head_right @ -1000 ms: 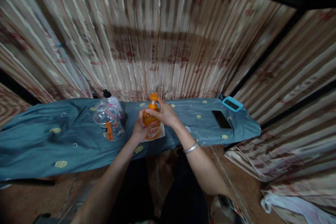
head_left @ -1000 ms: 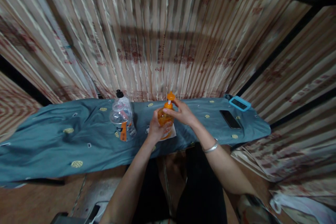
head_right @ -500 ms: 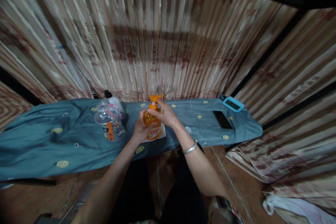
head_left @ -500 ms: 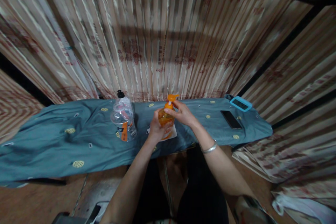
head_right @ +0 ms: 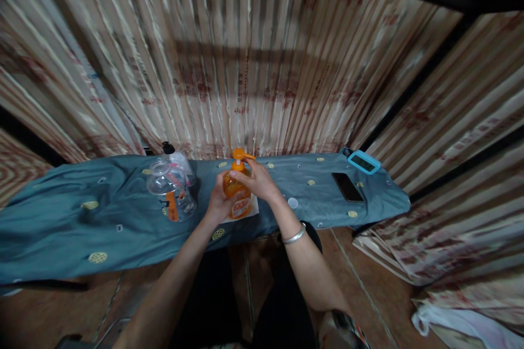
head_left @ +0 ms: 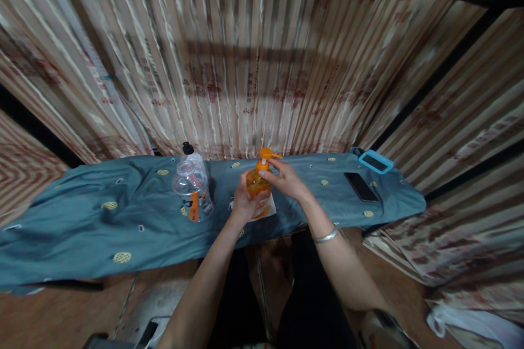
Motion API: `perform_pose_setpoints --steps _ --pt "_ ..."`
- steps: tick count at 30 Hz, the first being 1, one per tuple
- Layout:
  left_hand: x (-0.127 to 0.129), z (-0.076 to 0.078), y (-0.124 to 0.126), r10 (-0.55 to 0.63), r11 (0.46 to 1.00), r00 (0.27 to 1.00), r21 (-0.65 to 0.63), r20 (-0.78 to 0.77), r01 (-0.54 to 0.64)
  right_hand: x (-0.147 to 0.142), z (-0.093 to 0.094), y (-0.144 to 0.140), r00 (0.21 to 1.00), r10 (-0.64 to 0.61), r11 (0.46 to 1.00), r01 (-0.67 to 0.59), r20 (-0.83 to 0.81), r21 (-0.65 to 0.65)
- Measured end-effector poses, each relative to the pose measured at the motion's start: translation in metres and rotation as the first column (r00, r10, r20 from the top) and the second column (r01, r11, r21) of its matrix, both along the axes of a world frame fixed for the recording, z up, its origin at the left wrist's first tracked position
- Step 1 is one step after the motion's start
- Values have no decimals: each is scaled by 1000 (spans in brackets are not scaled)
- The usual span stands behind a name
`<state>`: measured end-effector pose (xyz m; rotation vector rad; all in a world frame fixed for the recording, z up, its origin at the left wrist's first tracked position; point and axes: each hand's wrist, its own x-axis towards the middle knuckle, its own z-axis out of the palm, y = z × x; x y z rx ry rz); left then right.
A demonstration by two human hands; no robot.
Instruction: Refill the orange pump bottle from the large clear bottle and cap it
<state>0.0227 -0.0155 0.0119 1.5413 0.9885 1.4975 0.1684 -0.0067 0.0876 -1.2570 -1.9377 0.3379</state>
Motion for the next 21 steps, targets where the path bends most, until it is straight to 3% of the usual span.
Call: perform_pose_setpoints --steps 3,9,16,21 --pt "1 1 -1 -8 1000 1000 -18 -7 8 3 1 0 1000 5 1000 -5 -2 6" --pt "2 2 -1 31 999 1000 -26 1 -31 -15 -4 -4 978 -195 978 199 -69 67" --pt "3 0 -1 11 1000 1000 -6 14 -11 0 3 -3 998 19 999 -17 -55 28" --pt "1 -1 1 23 1000 1000 -21 16 -23 -9 -6 -1 992 -101 992 106 -70 75"
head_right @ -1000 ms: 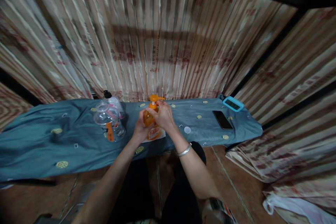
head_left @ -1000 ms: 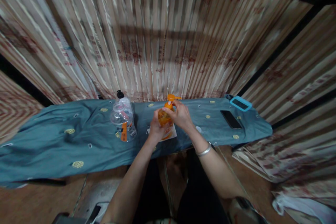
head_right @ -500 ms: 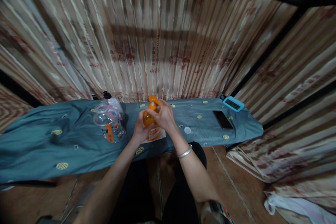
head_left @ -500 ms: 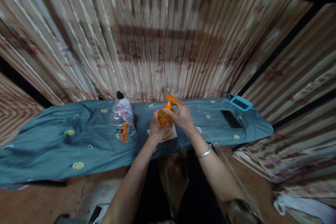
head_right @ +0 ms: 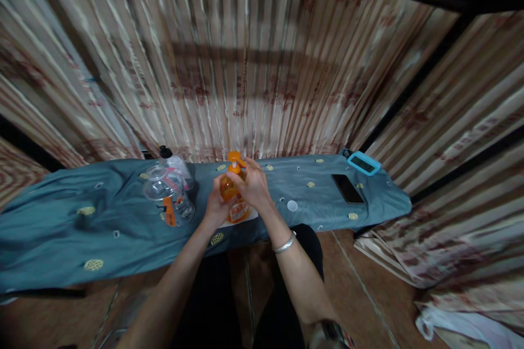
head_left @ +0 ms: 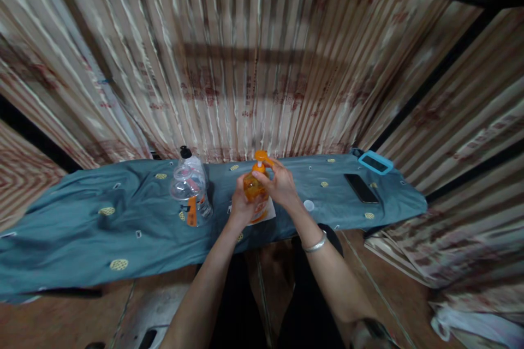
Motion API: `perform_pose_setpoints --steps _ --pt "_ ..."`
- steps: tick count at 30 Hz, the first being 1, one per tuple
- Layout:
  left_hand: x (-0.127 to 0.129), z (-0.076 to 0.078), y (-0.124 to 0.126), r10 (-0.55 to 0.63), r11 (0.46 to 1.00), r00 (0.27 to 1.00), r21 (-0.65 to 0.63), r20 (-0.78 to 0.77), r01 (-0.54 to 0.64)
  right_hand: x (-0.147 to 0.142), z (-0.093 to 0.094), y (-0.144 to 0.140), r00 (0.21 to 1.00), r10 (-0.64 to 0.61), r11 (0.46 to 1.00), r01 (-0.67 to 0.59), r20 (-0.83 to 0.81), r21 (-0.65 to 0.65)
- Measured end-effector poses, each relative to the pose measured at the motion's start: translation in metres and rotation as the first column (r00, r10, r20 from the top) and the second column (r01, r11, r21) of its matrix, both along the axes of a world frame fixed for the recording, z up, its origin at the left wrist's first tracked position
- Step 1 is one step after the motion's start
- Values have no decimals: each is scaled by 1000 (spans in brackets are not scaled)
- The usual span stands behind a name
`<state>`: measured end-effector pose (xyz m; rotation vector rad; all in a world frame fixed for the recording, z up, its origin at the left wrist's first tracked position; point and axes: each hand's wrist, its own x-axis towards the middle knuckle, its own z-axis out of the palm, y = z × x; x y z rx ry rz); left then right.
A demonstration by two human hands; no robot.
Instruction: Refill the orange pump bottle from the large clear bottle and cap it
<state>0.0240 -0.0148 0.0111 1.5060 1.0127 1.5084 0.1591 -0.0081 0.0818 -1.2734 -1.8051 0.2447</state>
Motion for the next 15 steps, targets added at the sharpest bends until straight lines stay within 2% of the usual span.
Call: perform_pose_setpoints --steps 3,9,15 --pt "-1 2 0 16 1000 1000 -2 -24 -16 -5 -3 -1 999 -32 999 32 -10 5" --pt "0 3 -4 6 1000 999 6 -35 -6 -3 2 -1 998 60 997 -60 14 -44" --pt "3 1 -5 20 1000 1000 21 -15 -20 -21 -8 -6 994 -88 994 92 -58 62"
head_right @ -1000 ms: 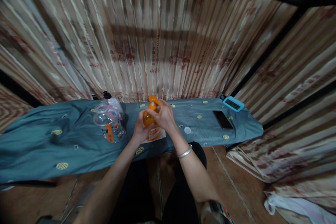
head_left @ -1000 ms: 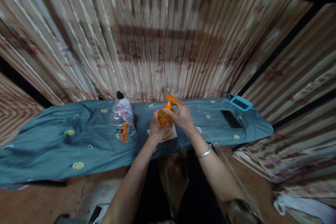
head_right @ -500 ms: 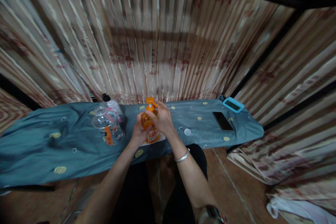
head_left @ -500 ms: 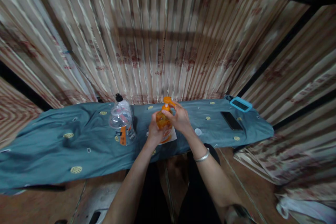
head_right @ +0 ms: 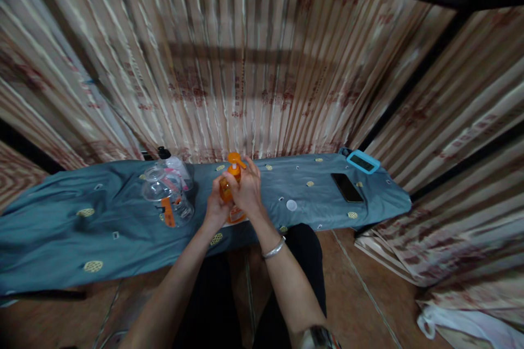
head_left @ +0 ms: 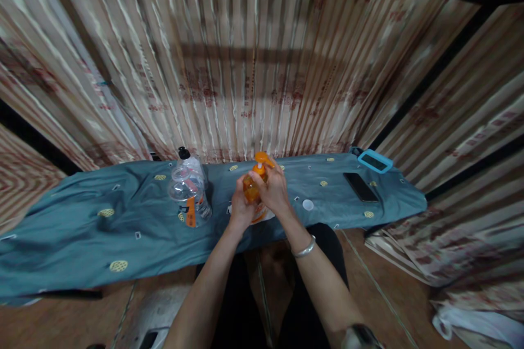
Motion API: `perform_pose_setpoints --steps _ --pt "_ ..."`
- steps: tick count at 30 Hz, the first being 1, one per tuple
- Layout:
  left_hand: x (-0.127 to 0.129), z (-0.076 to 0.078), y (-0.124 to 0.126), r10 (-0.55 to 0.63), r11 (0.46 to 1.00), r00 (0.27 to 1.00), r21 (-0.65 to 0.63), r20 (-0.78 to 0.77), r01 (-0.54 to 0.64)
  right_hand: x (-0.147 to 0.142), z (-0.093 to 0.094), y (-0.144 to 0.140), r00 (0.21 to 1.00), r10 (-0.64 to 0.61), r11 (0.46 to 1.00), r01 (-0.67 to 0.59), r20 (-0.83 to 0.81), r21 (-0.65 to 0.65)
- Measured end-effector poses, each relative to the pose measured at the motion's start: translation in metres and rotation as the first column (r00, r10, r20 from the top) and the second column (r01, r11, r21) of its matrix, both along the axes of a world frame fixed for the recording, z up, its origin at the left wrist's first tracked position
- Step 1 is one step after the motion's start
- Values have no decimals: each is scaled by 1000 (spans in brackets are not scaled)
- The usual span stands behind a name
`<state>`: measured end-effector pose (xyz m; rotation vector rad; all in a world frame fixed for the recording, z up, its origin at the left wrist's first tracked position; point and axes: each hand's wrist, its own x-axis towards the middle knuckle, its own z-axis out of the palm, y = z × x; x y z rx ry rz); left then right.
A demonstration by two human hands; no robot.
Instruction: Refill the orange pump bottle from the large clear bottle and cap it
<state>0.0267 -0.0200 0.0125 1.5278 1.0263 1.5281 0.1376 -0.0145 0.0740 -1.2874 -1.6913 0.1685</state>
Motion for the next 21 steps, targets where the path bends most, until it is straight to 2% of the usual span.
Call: perform_pose_setpoints --steps 4,8,11,14,17,21 --pt "-2 2 -2 7 1000 1000 -21 1 -7 -5 -5 -5 997 -33 999 34 -68 13" --pt "-3 4 -4 57 994 998 -88 -32 -59 16 -18 -5 990 -25 998 15 -141 -68" --pt "-4 5 -4 87 989 996 -118 -22 -89 38 -44 -2 980 -131 979 105 -149 -172" --pt "-7 4 -2 96 984 995 -146 -19 -98 49 -77 -1 974 -214 940 184 -75 -287" --pt "-16 6 -1 112 985 994 -132 19 -108 45 -105 -3 969 -246 900 232 12 -369" --pt "-32 16 -3 127 985 988 -126 90 -116 27 -126 -5 970 -235 860 234 57 -452"
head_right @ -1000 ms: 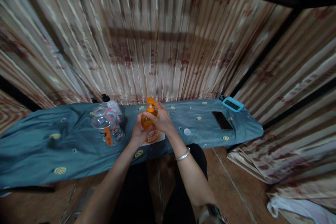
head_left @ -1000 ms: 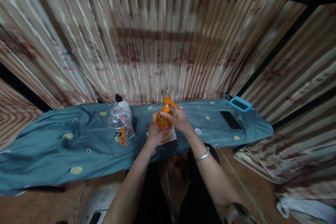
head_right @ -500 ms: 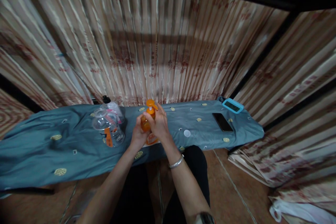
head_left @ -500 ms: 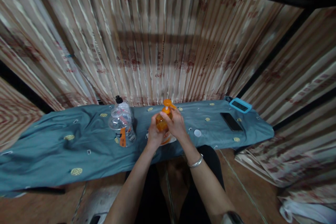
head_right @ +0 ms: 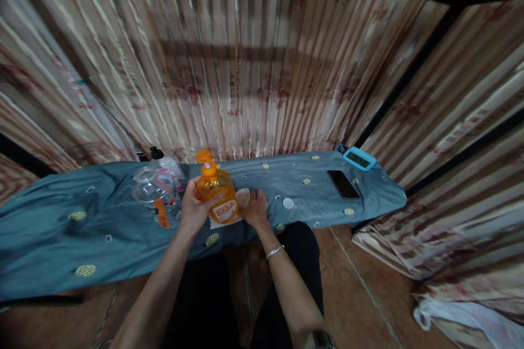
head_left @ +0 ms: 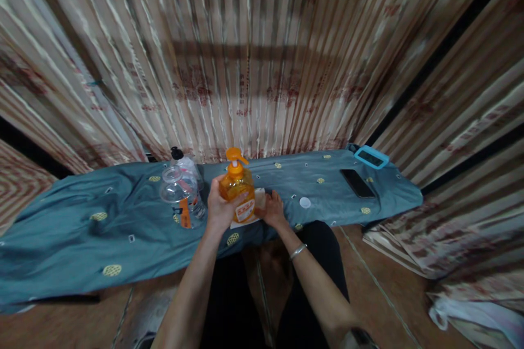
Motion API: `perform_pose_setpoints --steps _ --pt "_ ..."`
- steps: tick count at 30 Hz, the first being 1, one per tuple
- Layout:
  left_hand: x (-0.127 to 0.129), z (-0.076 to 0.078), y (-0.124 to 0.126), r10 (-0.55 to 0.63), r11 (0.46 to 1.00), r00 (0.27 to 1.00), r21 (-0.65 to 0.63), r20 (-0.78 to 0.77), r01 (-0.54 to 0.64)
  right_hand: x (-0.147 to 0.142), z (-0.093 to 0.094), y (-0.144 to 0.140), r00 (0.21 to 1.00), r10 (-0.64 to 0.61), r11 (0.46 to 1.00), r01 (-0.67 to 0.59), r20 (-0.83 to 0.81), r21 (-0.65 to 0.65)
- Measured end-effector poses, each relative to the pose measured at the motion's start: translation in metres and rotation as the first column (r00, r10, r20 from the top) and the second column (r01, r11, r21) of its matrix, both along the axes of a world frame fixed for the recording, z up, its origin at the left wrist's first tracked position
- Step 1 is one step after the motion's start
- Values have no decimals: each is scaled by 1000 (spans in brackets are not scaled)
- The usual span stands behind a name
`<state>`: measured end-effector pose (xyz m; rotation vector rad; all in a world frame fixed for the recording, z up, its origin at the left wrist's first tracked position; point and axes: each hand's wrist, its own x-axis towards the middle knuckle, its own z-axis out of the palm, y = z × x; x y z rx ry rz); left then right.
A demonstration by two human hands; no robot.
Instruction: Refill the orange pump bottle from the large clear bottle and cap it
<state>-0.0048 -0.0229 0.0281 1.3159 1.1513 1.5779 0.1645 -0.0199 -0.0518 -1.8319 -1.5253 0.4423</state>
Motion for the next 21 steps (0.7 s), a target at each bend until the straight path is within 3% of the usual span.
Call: perform_pose_setpoints --steps 5,11,16,21 --pt "-13 15 -1 28 999 1000 30 14 -29 -11 -9 0 987 91 994 -97 -133 -40" --pt "-14 11 -1 48 999 999 0 -20 -48 17 1 -1 898 51 997 -68 -437 -22" --pt "2 2 3 3 999 1000 -44 -20 -3 41 44 -7 779 136 990 -86 -612 111" --pt "20 -5 8 -6 1000 1000 -21 -26 5 12 96 -23 759 344 925 -173 -554 337"
